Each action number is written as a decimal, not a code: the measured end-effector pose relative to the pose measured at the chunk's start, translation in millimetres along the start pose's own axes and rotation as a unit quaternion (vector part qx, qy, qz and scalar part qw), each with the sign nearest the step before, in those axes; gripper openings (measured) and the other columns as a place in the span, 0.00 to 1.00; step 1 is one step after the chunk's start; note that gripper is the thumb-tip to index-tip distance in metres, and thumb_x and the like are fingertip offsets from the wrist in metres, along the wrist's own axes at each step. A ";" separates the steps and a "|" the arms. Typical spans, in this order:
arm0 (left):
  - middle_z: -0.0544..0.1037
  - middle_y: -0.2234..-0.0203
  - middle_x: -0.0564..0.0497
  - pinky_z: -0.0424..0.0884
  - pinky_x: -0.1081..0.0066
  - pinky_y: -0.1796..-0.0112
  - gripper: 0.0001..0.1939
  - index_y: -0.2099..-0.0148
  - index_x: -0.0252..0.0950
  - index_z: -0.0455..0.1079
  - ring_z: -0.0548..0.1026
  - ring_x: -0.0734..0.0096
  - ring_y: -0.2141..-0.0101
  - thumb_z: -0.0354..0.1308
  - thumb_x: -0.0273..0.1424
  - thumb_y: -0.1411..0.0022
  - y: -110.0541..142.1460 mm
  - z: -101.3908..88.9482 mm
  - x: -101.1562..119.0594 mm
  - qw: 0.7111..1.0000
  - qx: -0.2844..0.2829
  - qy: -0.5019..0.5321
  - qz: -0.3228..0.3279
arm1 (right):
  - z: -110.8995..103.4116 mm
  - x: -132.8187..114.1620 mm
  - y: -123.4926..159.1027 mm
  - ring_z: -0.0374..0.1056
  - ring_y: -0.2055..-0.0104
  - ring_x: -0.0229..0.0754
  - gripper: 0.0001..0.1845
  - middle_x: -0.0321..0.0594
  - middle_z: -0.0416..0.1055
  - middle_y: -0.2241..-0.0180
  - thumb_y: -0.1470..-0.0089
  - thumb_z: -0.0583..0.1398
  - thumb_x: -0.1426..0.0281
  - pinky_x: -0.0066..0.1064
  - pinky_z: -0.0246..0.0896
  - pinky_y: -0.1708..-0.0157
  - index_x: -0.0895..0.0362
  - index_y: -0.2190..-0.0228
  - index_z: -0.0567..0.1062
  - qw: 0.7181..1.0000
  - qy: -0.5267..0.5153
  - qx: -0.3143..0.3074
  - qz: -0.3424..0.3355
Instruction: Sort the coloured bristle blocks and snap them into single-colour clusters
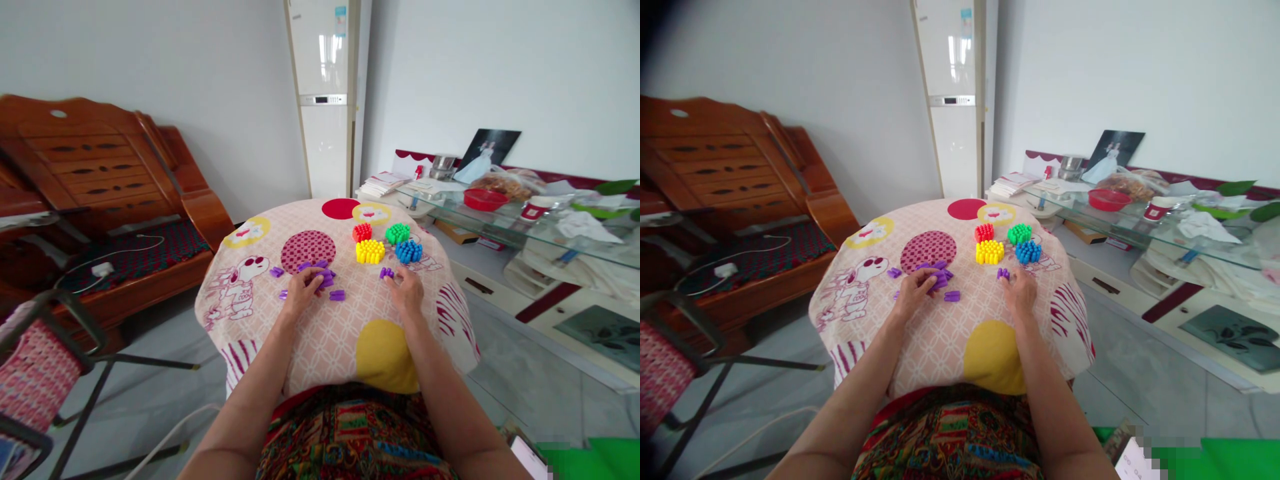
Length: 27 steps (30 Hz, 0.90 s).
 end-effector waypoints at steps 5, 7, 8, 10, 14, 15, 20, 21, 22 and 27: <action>0.77 0.67 0.49 0.74 0.70 0.66 0.17 0.51 0.34 0.71 0.76 0.70 0.69 0.62 0.30 0.44 1.1 25.8 10.0 0.997 -0.040 -0.028 0.060 | -11.1 -43.5 16.7 0.67 0.48 0.53 0.19 0.54 0.73 0.52 0.38 0.54 0.63 0.48 0.61 0.47 0.60 0.51 0.75 0.983 -0.056 0.051 -0.165; 0.78 0.65 0.49 0.73 0.69 0.62 0.16 0.52 0.35 0.71 0.76 0.68 0.65 0.61 0.27 0.45 5.1 35.0 15.4 0.994 -0.055 -0.061 0.077 | -8.2 -67.7 28.4 0.62 0.41 0.52 0.20 0.53 0.68 0.44 0.37 0.52 0.66 0.48 0.59 0.42 0.58 0.47 0.73 0.967 -0.071 0.002 -0.245; 0.78 0.64 0.49 0.73 0.68 0.61 0.16 0.53 0.35 0.71 0.76 0.68 0.63 0.61 0.26 0.45 7.4 38.8 17.7 0.992 -0.065 -0.071 0.083 | -5.1 -78.1 34.1 0.60 0.38 0.52 0.21 0.53 0.65 0.41 0.36 0.52 0.68 0.48 0.58 0.41 0.57 0.45 0.72 0.958 -0.072 -0.033 -0.275; 0.79 0.64 0.49 0.73 0.68 0.60 0.13 0.54 0.35 0.71 0.77 0.68 0.63 0.60 0.26 0.44 11.5 43.9 21.5 0.989 -0.084 -0.080 0.093 | 1.3 -93.0 43.2 0.57 0.36 0.52 0.21 0.53 0.61 0.38 0.37 0.52 0.70 0.48 0.57 0.39 0.58 0.44 0.71 0.943 -0.072 -0.095 -0.311; 0.80 0.64 0.49 0.73 0.70 0.61 0.11 0.55 0.36 0.71 0.77 0.69 0.64 0.60 0.27 0.42 16.0 47.3 25.3 0.983 -0.105 -0.092 0.115 | 7.0 -98.0 47.0 0.59 0.37 0.52 0.16 0.55 0.63 0.40 0.37 0.52 0.73 0.48 0.58 0.39 0.60 0.52 0.76 0.938 -0.086 -0.121 -0.314; 0.80 0.64 0.50 0.72 0.70 0.61 0.11 0.55 0.36 0.71 0.77 0.69 0.65 0.60 0.27 0.42 16.3 47.6 25.5 0.982 -0.108 -0.098 0.119 | 7.7 -96.2 46.5 0.59 0.37 0.52 0.15 0.55 0.64 0.40 0.37 0.52 0.73 0.48 0.58 0.38 0.60 0.54 0.76 0.939 -0.091 -0.118 -0.311; 0.80 0.66 0.50 0.73 0.70 0.62 0.07 0.57 0.37 0.73 0.77 0.69 0.65 0.59 0.29 0.40 13.1 38.2 25.9 0.977 -0.073 -0.136 0.149 | 10.9 -84.7 44.4 0.55 0.35 0.52 0.12 0.54 0.62 0.39 0.39 0.53 0.75 0.51 0.56 0.37 0.58 0.58 0.76 0.942 -0.085 -0.110 -0.304; 0.80 0.65 0.49 0.73 0.69 0.61 0.08 0.57 0.37 0.73 0.78 0.69 0.65 0.59 0.30 0.39 12.0 32.5 26.2 0.977 -0.050 -0.139 0.153 | 11.0 -83.1 44.0 0.54 0.35 0.52 0.12 0.54 0.62 0.39 0.39 0.53 0.75 0.52 0.55 0.37 0.58 0.59 0.76 0.943 -0.082 -0.109 -0.302; 0.80 0.64 0.49 0.73 0.69 0.61 0.08 0.57 0.37 0.73 0.78 0.69 0.65 0.58 0.31 0.38 11.1 25.9 26.5 0.977 -0.023 -0.143 0.156 | 10.7 -81.9 43.7 0.54 0.35 0.52 0.12 0.54 0.62 0.39 0.39 0.53 0.75 0.52 0.55 0.37 0.58 0.59 0.75 0.944 -0.080 -0.108 -0.300; 0.80 0.61 0.46 0.71 0.61 0.52 0.08 0.62 0.36 0.74 0.76 0.63 0.58 0.57 0.35 0.36 14.6 1.3 35.0 0.950 0.073 -0.213 0.217 | 5.6 -81.3 41.6 0.54 0.34 0.52 0.11 0.52 0.60 0.38 0.38 0.54 0.72 0.52 0.53 0.37 0.57 0.59 0.75 0.952 -0.083 -0.090 -0.279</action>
Point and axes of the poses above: each hand's wrist, its own y-axis away from the middle knuckle, its own z-axis out of the palm, x = y × z, the point moved 5 cm from there along -y, towards the middle knuckle
